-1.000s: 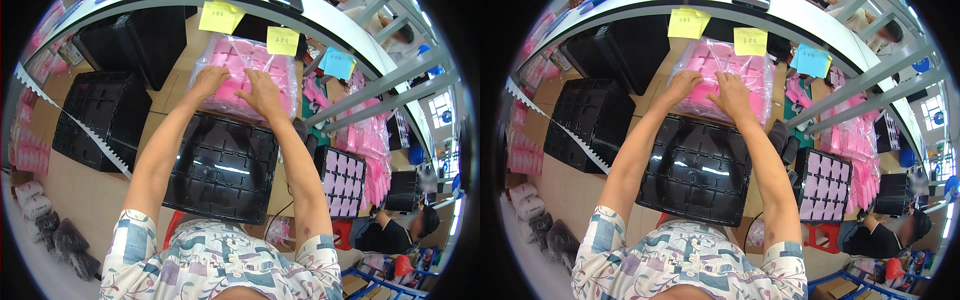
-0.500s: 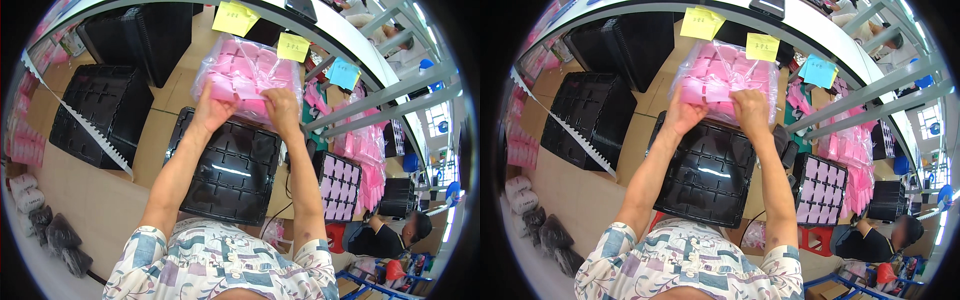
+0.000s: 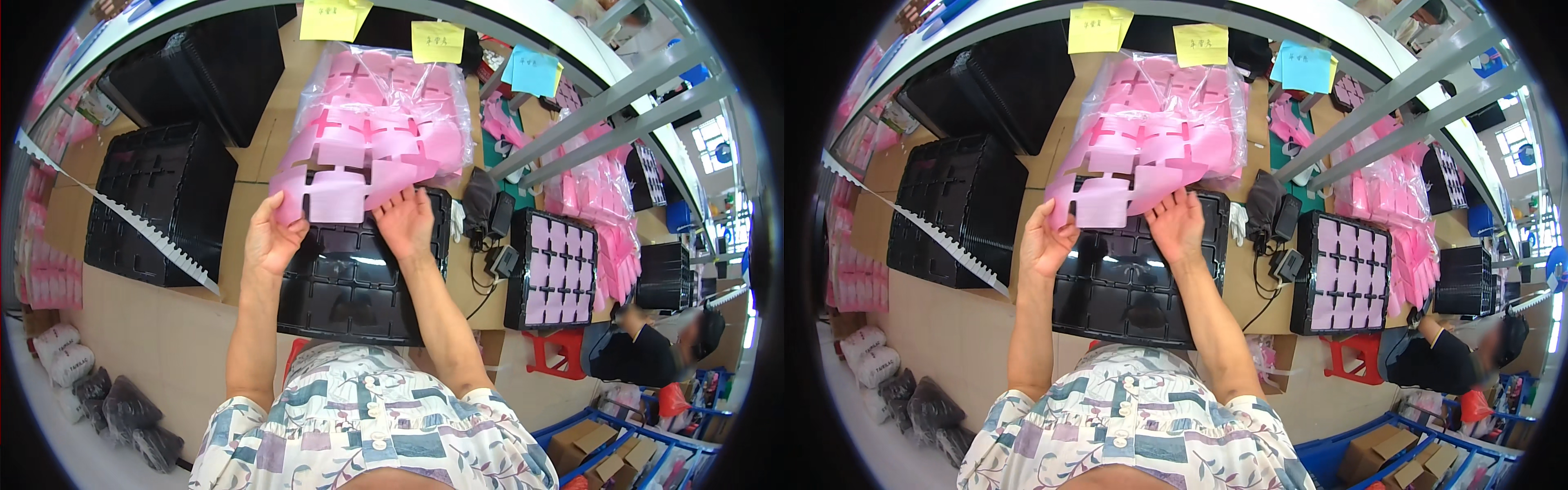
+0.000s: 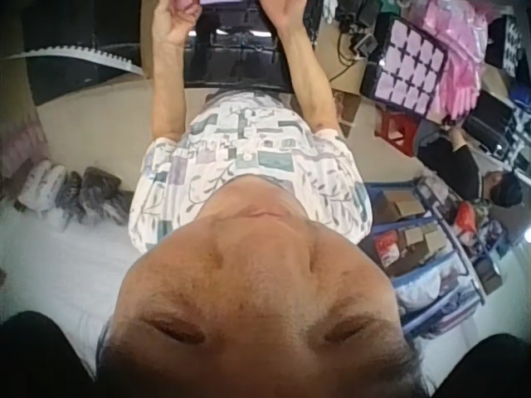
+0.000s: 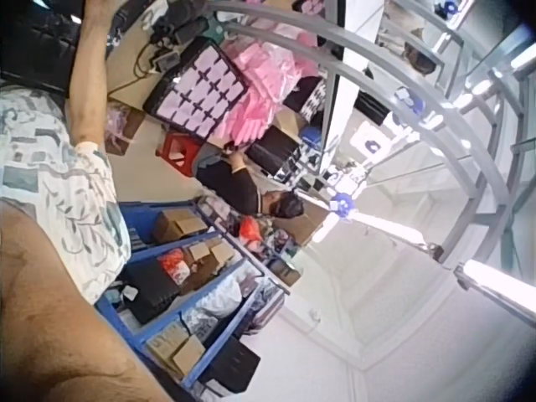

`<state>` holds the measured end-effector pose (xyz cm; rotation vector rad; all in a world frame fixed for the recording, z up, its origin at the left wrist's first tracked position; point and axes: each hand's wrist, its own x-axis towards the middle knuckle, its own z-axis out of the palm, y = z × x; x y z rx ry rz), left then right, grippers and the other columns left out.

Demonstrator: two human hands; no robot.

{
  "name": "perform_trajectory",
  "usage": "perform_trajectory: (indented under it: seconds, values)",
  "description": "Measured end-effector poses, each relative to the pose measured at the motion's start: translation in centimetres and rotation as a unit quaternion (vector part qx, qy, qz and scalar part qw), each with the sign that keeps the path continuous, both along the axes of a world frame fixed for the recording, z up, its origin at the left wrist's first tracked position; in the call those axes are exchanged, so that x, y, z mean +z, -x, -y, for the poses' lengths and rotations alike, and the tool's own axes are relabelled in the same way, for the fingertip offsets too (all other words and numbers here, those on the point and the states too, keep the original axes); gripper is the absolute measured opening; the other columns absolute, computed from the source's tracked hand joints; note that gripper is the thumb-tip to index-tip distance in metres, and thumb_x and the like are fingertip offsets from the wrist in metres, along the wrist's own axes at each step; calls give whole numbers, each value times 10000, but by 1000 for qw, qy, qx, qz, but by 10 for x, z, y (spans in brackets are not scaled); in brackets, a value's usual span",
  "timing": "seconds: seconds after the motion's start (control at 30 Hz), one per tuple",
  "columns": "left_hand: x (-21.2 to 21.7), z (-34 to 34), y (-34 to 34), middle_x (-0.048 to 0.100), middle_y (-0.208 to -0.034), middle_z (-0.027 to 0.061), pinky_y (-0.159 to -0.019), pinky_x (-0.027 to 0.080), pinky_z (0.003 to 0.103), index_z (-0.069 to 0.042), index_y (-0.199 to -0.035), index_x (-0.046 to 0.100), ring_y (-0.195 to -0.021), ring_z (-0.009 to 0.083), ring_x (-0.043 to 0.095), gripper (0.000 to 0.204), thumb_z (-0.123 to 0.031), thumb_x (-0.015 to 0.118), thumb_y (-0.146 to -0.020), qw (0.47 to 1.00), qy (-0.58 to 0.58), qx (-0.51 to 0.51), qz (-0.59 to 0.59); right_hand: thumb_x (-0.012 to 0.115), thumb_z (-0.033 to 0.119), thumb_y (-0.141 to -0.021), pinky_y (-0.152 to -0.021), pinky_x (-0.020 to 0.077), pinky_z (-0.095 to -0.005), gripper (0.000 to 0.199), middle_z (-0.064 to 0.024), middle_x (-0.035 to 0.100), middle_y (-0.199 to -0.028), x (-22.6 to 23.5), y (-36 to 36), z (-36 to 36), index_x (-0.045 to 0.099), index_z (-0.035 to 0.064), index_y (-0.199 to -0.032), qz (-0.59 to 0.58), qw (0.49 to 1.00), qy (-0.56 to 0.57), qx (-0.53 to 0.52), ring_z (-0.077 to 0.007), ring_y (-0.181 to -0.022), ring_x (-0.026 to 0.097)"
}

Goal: The person places pink plastic inserts into black plastic trays and secures them by applying adhesive labels. The person repeatedly picks up a pink insert, fits it into a black tray, and then applies a label from a strip to the tray's surface.

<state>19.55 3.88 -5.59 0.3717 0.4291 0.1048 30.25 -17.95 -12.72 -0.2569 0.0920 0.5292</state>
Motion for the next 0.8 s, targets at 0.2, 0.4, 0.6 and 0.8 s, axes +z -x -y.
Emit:
perform_trajectory:
  seconds: [0.2,0.4,0.6,0.8]
  values:
    - [-37,-4,38,683,-933,30,-538,453,254,-79,-1021,623,-753,127,635,138,-114,669,-895,993,-79,-3,-86,552,663,-895,-640,387,-274,714,5,640,-972,22,43,41,530,63,-1282,55,992,108,38,-130,-767,530]
    - [-52,4,70,663,-894,13,-522,464,237,-75,-1017,632,-754,95,636,132,-115,675,-899,979,-165,-42,-113,721,320,-883,-642,387,-225,670,34,599,-1071,31,81,68,391,114,-1429,156,934,321,-7,-85,-789,527]
    - [-66,-3,79,615,-885,-2,-482,387,216,-74,-1021,609,-693,68,545,138,-97,672,-900,983,-131,-65,-114,680,178,-911,-463,274,-146,555,29,571,-1005,2,62,92,414,142,-1397,58,973,224,19,-32,-666,447]
    - [-43,-7,82,648,-853,4,-532,436,223,-50,-1023,650,-679,76,585,120,-116,632,-925,963,-236,-47,-121,722,136,-880,-480,252,-188,127,63,543,-768,21,59,122,666,54,-958,144,840,508,125,-1,-583,359]
